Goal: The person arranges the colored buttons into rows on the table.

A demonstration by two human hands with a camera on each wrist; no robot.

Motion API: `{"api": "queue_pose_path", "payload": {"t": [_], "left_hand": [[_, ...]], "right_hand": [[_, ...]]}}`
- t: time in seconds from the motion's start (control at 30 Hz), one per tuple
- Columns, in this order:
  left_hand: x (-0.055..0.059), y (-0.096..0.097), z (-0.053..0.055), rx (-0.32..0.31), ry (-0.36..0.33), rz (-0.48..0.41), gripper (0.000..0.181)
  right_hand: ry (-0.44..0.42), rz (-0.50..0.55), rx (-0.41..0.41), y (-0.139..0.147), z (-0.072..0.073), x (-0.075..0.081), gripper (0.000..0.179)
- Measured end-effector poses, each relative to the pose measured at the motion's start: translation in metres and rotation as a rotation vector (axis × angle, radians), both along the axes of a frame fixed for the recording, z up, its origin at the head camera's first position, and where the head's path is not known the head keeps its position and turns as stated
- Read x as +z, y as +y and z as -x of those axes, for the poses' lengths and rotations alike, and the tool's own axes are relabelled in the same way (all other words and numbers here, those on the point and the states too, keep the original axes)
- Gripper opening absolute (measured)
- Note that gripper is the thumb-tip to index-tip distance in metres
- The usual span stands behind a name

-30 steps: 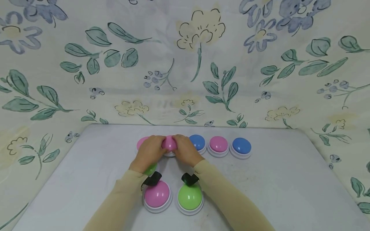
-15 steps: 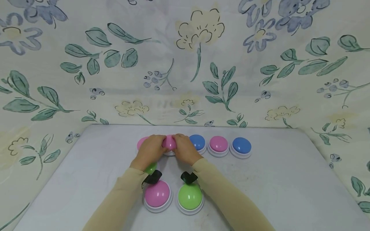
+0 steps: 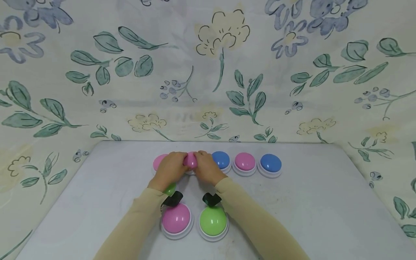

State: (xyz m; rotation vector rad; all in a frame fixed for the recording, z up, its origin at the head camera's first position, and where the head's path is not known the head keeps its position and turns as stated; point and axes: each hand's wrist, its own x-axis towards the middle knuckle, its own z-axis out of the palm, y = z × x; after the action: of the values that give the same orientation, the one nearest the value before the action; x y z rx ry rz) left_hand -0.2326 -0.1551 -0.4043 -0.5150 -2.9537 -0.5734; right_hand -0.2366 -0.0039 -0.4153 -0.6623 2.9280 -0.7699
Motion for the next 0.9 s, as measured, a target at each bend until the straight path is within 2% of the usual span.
{"api": "queue_pose_path", "payload": {"t": [0.2,0.53,0.73,0.9], "left_hand": [[-0.001,0.0,0.001,0.0,0.023,-0.003,0.02],[-0.005,-0.004,0.002,-0.014,0.013,-0.038,0.028],[-0.006,-0.01,0.002,-0.034,-0.028,-0.066,0.046],[-0.002,-0.016,-0.002,-0.01,-0.07,-0.099,0.058]], "right_hand": [[-0.007,0.006,0.019,0.0,0.001,-0.001,0.048],[-0.03,0.063,0.035,0.003,-0.001,-0.003,0.055],[-0.041,0.103,0.025,0.005,-0.002,-0.006,0.057],[-0.056,0.121,0.013,0.006,-0.003,-0.004,0.059]]}}
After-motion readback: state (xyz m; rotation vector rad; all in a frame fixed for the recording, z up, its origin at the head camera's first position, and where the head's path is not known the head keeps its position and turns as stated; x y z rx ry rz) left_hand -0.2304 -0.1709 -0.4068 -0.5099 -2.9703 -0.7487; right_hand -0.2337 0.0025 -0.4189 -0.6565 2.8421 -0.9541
